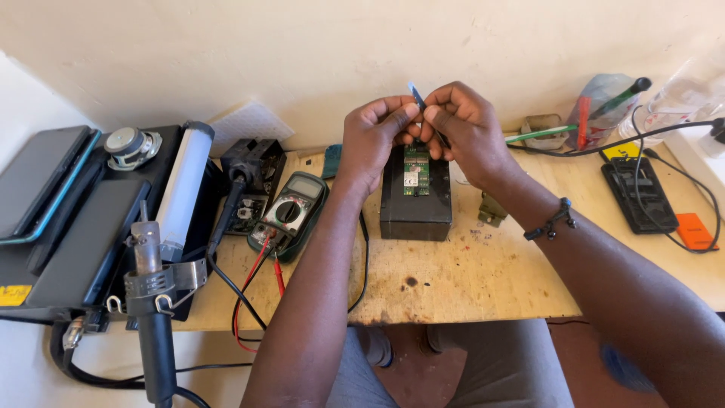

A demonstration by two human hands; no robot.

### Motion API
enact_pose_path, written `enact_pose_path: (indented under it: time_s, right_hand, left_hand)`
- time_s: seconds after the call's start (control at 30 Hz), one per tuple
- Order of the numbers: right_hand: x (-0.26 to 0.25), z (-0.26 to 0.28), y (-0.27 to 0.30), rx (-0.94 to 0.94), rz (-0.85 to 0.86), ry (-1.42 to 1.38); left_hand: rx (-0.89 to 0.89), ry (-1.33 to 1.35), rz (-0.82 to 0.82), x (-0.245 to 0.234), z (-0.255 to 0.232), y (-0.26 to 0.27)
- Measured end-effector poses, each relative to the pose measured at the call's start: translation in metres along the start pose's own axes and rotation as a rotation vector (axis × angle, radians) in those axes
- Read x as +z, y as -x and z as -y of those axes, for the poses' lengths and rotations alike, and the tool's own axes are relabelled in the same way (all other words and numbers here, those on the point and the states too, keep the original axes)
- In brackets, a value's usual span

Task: The person uses a small metal tool to scrape and clean a green circuit board held over a black box. They then use their fingers to wipe and rub the board's surface, flipping it over to clean the other side.

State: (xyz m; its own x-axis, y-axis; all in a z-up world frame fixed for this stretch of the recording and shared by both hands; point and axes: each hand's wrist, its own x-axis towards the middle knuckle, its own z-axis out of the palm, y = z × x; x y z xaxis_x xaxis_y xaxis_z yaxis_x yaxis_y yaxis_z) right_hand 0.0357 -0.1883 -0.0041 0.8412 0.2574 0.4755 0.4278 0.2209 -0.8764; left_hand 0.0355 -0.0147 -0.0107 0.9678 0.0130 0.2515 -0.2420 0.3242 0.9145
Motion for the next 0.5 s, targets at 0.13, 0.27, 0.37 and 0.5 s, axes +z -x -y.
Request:
enact_pose_path:
  time_s: [0.13,0.27,0.37,0.5]
  right_hand:
    - [-0.002,-0.003,0.001,-0.017,0.0,0.063]
    - [0.002,-0.001,0.003,-0.055,-0.032,0.164]
    - [0.006,0.007,0.005,-0.105,-0.043,0.266]
    - [0.011,0.012,0.007,-0.187,-0.075,0.386]
  left_hand:
    - [0.01,-0.039,0.009,0.002,0.001,0.0]
    - [0.014,-0.07,0.005,0.006,-0.003,0.005]
    - [0.034,-0.096,0.014,0.008,-0.007,0.008]
    - [0.061,-0.13,0.027,0.009,-0.005,0.007]
